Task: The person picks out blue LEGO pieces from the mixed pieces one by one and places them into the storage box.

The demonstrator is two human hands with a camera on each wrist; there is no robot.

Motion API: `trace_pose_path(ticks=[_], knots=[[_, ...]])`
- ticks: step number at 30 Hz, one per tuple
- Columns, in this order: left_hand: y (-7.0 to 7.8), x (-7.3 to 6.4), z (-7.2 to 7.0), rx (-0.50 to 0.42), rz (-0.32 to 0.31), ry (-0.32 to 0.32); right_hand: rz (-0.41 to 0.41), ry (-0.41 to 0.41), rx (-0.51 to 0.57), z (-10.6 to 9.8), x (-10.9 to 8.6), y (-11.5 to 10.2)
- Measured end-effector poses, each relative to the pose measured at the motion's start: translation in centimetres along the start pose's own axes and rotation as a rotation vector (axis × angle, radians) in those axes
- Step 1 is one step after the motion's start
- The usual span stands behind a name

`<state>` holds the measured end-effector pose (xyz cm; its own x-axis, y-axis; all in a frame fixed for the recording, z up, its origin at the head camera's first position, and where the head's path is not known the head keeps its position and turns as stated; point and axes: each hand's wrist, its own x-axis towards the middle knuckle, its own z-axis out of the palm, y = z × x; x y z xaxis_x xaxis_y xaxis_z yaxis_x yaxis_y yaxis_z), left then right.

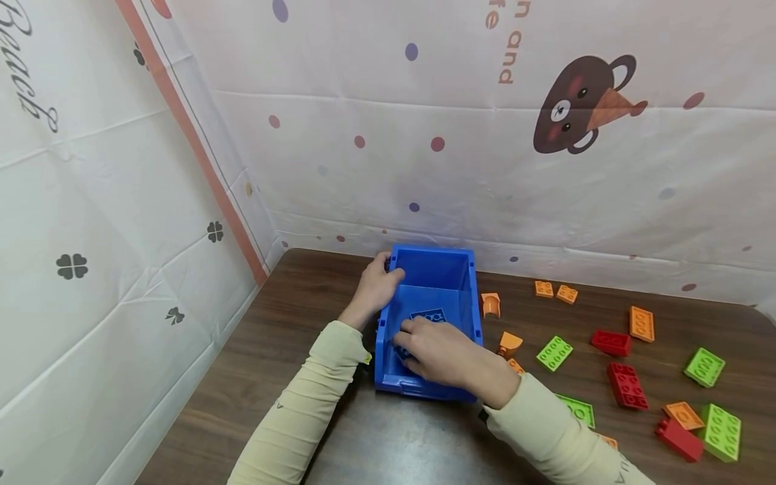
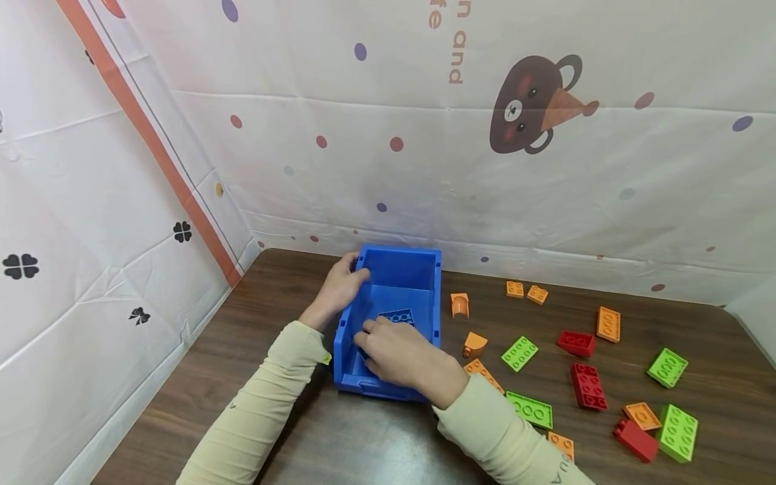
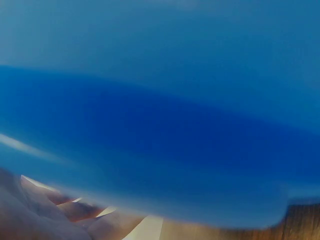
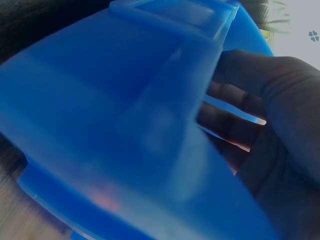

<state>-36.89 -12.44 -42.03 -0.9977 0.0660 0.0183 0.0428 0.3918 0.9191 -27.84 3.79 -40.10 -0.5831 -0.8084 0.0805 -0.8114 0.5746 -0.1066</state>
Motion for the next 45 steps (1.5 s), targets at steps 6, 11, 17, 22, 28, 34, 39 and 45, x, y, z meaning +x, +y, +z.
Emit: trace_pose_path(ticks=[6, 11, 17, 22, 28, 34, 39, 45], knots=[[0.06, 0.0, -0.01, -0.003, 0.002, -0.002, -0.007, -0.016, 0.055, -0.07, 0.0, 0.0], [0.01, 0.0, -0.05, -0.004, 0.01, -0.005, -0.023, -0.033, 0.091, -0.3, -0.03, -0.15], [-0.01, -0.08, -0.09, -0.004, 0.003, -0.007, -0.027, -0.042, 0.11, -0.36, -0.05, -0.24], [-0.01, -0.05, -0.11, 0.002, 0.0, -0.007, -0.024, -0.038, 0.095, -0.24, 0.04, -0.14], [0.08, -0.08, -0.14, 0.0, -0.005, -0.01, 0.002, -0.012, 0.047, 0.12, 0.39, 0.27], [0.15, -0.09, -0.05, -0.005, -0.011, -0.015, 0.011, -0.003, 0.044, 0.1, 0.37, 0.32], [0.17, 0.03, -0.01, -0.004, -0.013, -0.015, -0.001, -0.021, 0.121, 0.02, 0.25, 0.16], [0.1, 0.05, -0.08, -0.003, -0.01, -0.011, 0.018, -0.057, 0.177, 0.26, 0.38, 0.18]])
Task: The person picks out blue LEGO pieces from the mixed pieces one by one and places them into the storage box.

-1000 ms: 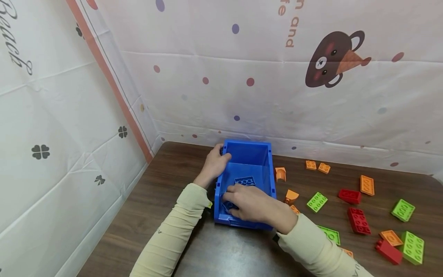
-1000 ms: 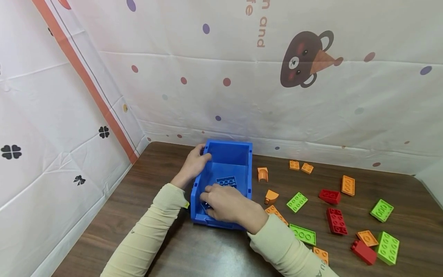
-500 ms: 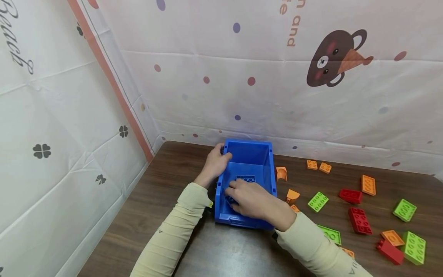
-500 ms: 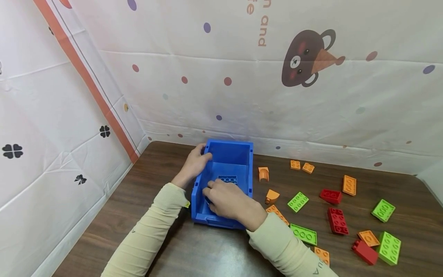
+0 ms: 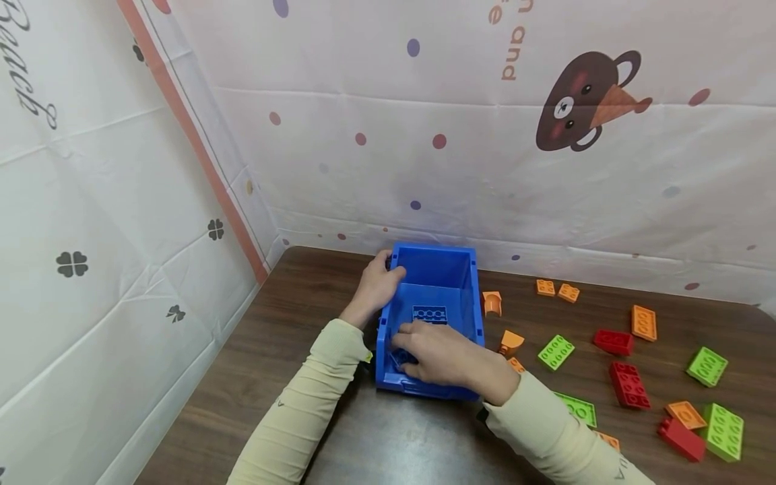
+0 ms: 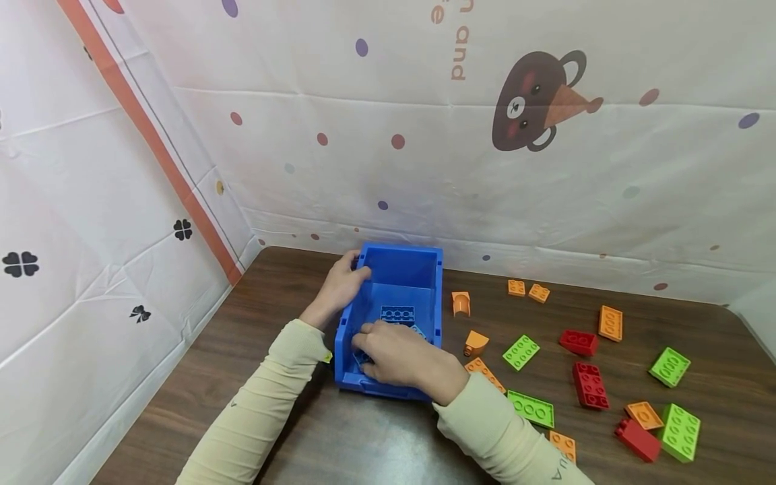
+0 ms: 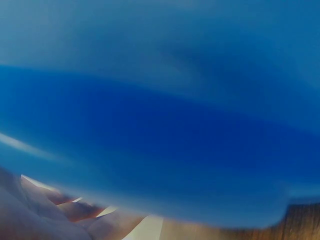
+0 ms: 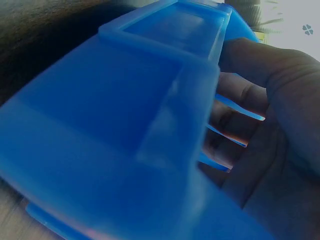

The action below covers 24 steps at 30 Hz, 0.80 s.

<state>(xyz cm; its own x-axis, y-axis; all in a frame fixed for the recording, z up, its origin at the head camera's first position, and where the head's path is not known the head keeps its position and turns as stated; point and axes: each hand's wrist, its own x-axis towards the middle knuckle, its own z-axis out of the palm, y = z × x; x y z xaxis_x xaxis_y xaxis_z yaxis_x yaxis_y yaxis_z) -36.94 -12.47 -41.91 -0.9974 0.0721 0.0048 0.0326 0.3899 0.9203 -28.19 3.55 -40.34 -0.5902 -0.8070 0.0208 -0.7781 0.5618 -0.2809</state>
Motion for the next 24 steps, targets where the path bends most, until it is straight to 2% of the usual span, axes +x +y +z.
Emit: trace_pose_path(ticks=[13, 24], knots=[[0.0, -0.1, -0.1, -0.004, 0.002, -0.001, 0.042, -0.037, 0.02, 0.3, 0.2, 0.1], [0.0, -0.1, 0.0, -0.01, -0.006, 0.0, 0.029, 0.034, -0.034, 1.3, 0.2, 0.1]])
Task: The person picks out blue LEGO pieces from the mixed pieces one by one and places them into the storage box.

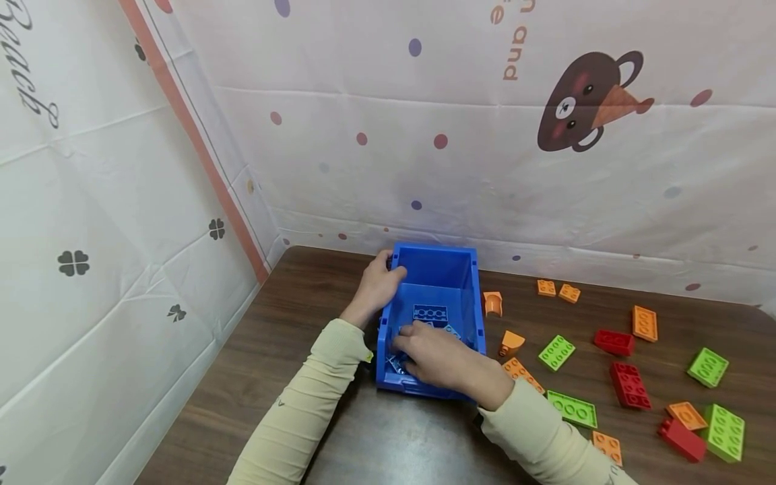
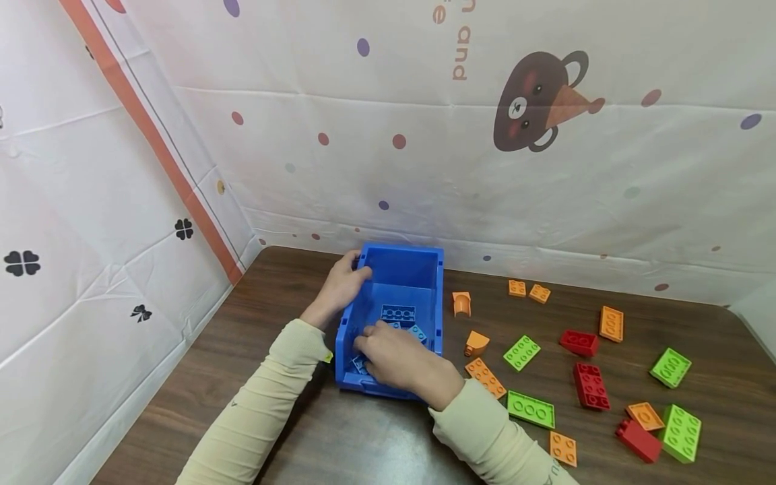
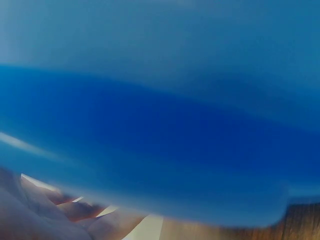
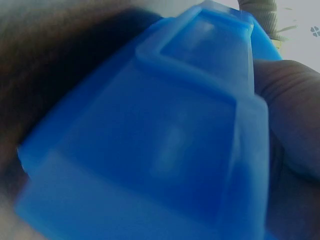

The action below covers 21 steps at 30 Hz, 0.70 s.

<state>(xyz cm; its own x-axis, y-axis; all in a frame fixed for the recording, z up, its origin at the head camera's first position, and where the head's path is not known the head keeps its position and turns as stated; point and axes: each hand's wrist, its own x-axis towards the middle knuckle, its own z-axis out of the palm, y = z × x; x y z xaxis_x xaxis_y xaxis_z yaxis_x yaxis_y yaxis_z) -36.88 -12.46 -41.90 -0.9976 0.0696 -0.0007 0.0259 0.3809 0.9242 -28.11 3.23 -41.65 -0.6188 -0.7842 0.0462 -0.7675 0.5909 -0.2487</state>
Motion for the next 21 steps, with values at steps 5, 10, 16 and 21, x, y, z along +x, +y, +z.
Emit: trace_pose_path(ticks=[5, 10, 16, 21], knots=[[0.08, -0.07, -0.01, 0.002, -0.006, 0.0, 0.009, 0.019, 0.006, 0.36, -0.1, -0.04], [0.02, -0.03, 0.02, 0.008, -0.005, 0.001, 0.014, 0.027, 0.046, 0.65, -0.21, -0.08], [0.13, -0.05, 0.06, 0.01, 0.01, 0.006, 0.025, 0.049, 0.062, 0.84, -0.33, -0.2], [0.07, -0.07, -0.06, 0.013, 0.003, 0.009, 0.041, 0.059, 0.072, 1.0, -0.38, -0.27]])
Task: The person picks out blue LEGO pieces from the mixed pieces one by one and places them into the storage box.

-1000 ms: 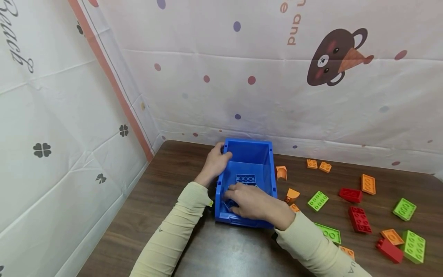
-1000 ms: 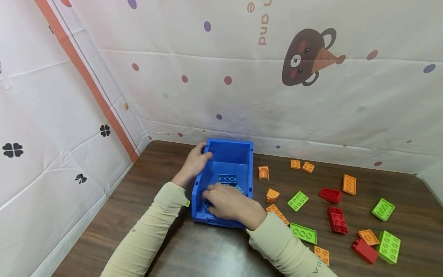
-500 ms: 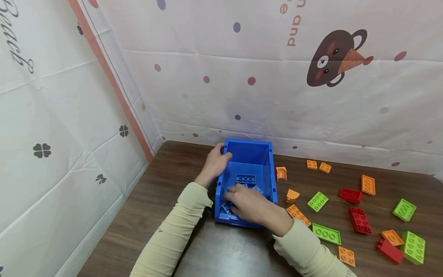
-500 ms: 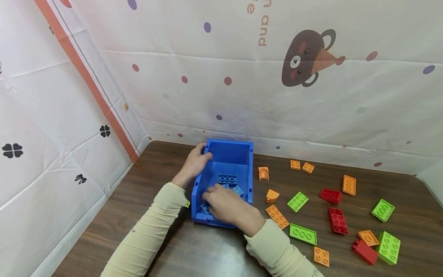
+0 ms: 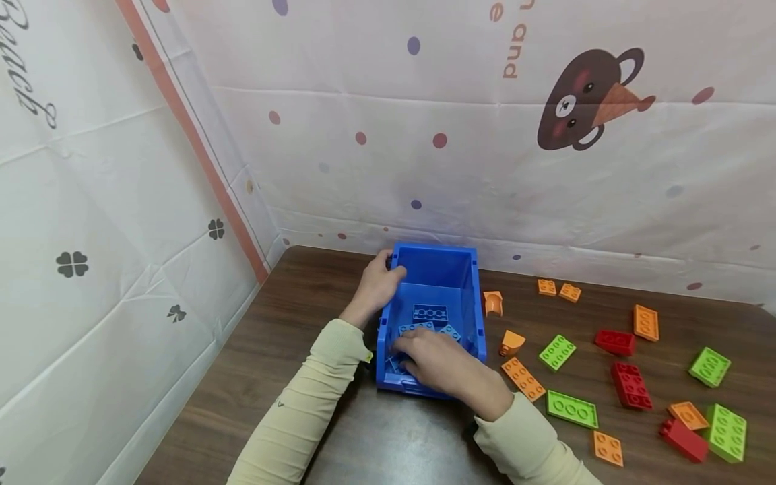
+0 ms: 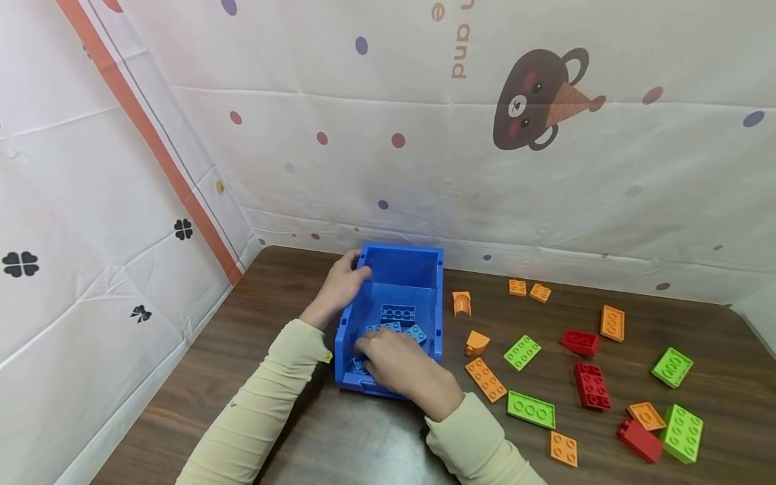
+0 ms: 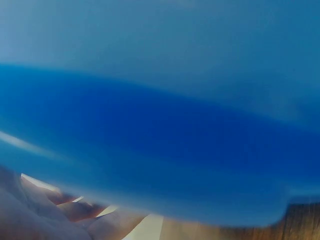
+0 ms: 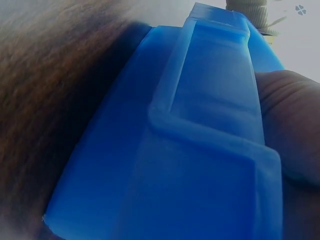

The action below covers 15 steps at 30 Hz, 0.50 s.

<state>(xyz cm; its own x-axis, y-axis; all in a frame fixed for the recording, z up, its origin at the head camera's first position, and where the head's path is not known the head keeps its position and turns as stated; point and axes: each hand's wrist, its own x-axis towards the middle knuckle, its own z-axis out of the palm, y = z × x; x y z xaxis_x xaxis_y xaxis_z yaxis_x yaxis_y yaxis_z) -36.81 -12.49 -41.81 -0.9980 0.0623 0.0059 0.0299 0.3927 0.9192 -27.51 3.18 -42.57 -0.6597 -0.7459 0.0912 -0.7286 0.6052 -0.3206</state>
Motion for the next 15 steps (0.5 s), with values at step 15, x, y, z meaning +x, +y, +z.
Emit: trace_pose_path(ticks=[15], knots=[[-0.13, -0.01, 0.06, 0.013, 0.006, 0.002, 0.01, 0.008, -0.015, -0.16, -0.41, -0.47]])
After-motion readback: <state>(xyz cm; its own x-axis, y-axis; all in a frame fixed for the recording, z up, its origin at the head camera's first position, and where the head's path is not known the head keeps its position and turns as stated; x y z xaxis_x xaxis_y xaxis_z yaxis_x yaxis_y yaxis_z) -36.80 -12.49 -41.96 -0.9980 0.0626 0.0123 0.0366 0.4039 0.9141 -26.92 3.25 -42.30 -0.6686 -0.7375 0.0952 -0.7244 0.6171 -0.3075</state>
